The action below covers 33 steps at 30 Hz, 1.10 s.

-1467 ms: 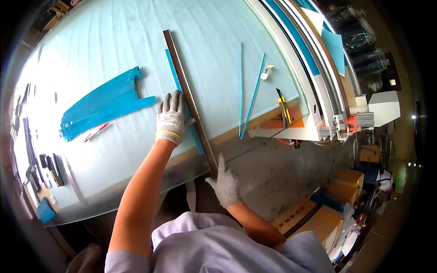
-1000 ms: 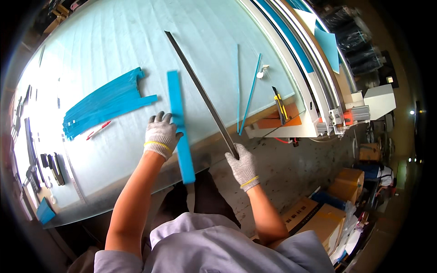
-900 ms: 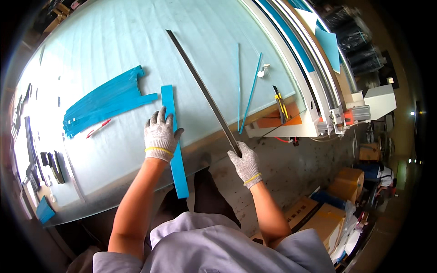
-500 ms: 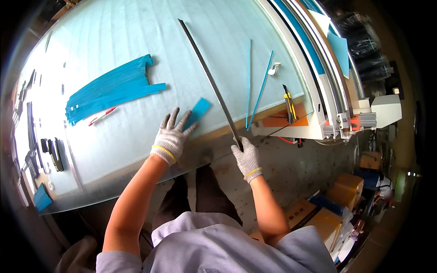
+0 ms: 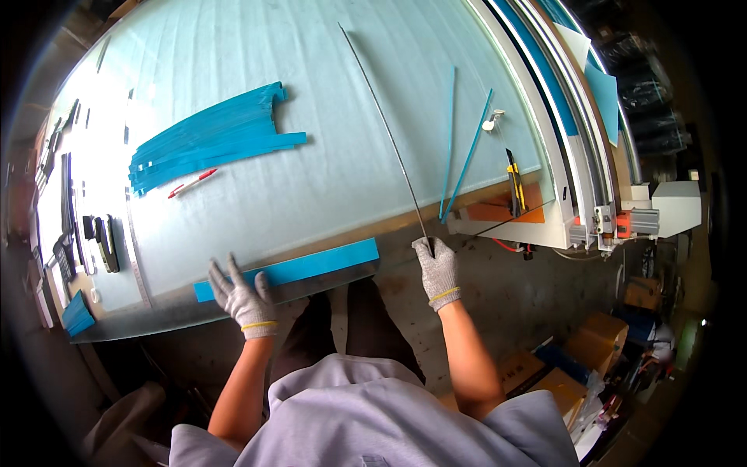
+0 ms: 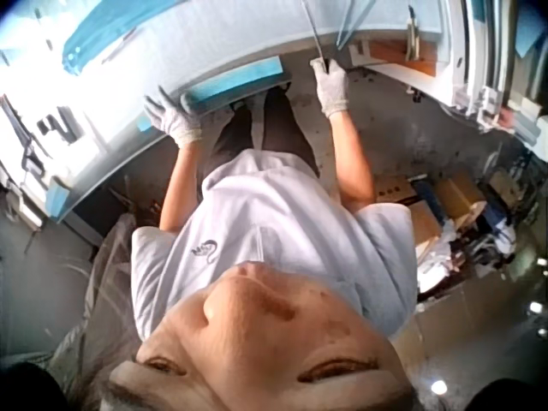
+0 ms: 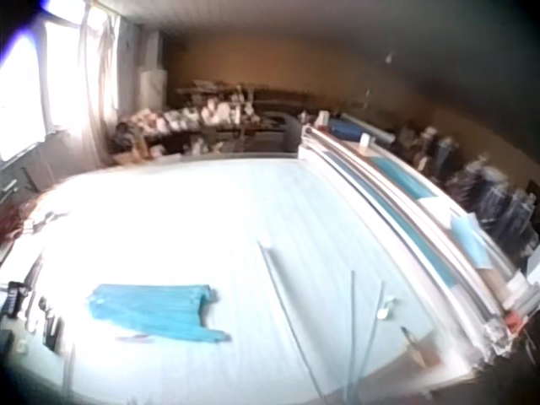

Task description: The person measures and marks a blue tape strip on a glass surface using a ruler and a red marker. They then use a metal straightedge and a utility knife to cut the tape into several smaller pieces. Finally, they handle a large roll of blue tape, unrolling and folding a section of it.

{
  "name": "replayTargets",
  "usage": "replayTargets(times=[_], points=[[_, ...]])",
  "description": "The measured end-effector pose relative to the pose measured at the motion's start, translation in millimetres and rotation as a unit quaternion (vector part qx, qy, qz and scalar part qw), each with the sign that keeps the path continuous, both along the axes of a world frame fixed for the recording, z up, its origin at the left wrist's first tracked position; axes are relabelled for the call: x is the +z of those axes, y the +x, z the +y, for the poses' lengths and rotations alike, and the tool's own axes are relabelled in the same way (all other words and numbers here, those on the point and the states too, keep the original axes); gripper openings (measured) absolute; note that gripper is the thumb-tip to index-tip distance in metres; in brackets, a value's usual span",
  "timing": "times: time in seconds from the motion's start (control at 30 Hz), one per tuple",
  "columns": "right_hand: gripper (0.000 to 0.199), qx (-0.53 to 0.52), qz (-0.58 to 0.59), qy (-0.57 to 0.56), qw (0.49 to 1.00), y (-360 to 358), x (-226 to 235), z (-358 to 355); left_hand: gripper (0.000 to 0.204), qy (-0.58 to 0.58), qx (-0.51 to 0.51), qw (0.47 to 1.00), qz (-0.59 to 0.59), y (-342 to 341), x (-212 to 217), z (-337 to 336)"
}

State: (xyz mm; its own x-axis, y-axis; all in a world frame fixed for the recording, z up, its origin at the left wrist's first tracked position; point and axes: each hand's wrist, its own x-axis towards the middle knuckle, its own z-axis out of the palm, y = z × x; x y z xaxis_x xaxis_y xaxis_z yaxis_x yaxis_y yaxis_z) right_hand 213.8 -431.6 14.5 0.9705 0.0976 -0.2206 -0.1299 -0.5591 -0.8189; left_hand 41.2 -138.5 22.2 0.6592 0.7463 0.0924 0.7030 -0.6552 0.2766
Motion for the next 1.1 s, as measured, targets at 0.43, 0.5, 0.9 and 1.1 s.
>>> replayTargets(times=[0.43,0.5,0.9,1.1], points=[[0.017,-0.056,0.011,-0.016,0.998,-12,21,-22,0.089,0.014,-0.519,0.851,0.079,184,-9,-38],[0.013,-0.071,0.032,-0.007,0.997,-14,29,-31,0.089,0.024,-0.571,0.818,0.062,221,-19,-41],[0.02,-0.116,0.066,0.009,0.991,-34,29,-56,0.074,0.084,-0.575,0.814,0.012,355,-18,-21],[0.02,-0.102,0.046,-0.06,0.992,-51,11,-53,0.067,0.081,-0.405,0.911,-0.006,302,-34,-56]])
